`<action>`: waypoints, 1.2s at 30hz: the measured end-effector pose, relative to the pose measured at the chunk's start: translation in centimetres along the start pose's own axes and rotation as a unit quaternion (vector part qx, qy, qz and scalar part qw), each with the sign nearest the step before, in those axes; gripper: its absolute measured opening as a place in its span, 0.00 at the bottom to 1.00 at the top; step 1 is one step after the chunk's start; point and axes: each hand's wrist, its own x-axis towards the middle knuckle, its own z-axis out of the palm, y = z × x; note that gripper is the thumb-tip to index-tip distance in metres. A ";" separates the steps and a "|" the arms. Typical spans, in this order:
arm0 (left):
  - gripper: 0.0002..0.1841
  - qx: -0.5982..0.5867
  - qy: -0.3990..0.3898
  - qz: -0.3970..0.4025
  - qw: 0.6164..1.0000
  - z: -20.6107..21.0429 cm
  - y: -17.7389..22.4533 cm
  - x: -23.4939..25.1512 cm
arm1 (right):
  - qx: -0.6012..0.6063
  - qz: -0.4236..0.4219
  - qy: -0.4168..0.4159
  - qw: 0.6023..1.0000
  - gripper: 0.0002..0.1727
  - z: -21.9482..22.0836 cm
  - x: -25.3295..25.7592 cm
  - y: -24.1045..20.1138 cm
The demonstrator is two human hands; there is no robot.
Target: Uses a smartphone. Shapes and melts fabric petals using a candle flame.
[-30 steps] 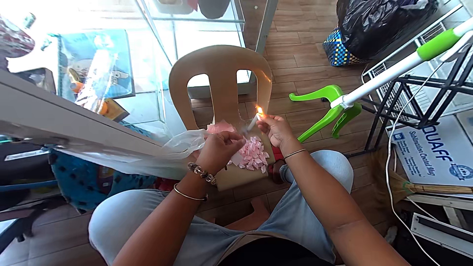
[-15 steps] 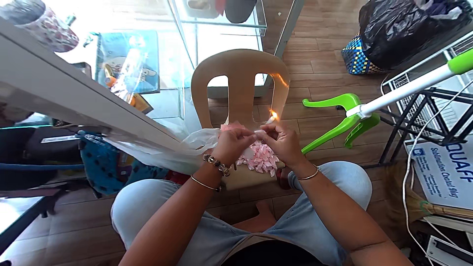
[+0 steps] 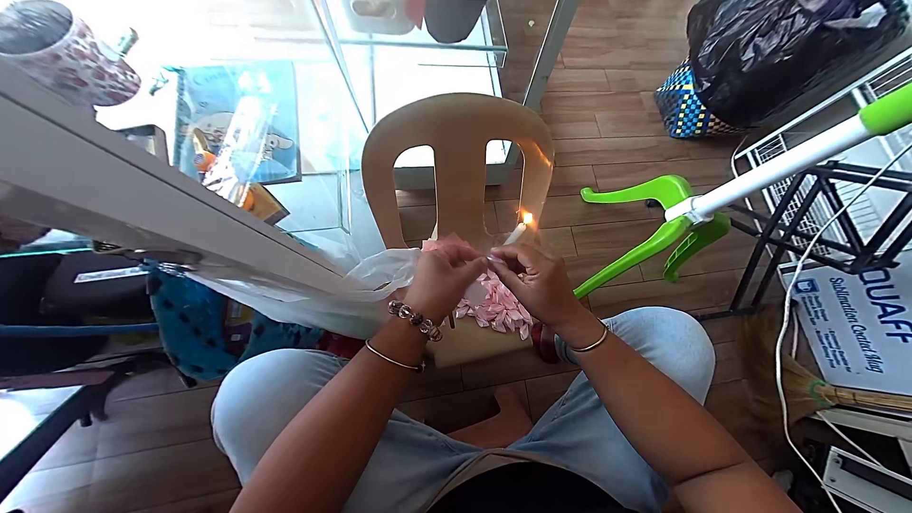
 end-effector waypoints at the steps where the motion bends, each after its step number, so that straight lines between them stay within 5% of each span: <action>1: 0.05 -0.014 -0.002 -0.015 1.000 0.0 0.3 -0.1 | 0.000 -0.004 0.000 1.000 0.10 0.0 0.0 0.0; 8: 0.06 -0.061 0.018 -0.057 0.996 -0.1 0.8 0.0 | 0.062 0.034 -0.001 0.997 0.14 0.1 -0.1 -0.2; 13: 0.13 -0.085 0.005 -0.063 0.994 -0.3 0.2 0.9 | 0.150 0.141 -0.010 0.979 0.11 -0.4 -0.3 -0.4; 23: 0.12 0.091 -0.024 0.104 0.990 -0.7 -0.3 0.0 | 0.324 0.331 -0.046 0.885 0.15 -1.0 0.2 -0.9; 36: 0.05 0.140 -0.005 0.127 0.982 -0.8 -0.6 0.4 | 0.315 0.279 -0.086 0.903 0.12 -1.6 -0.1 -0.2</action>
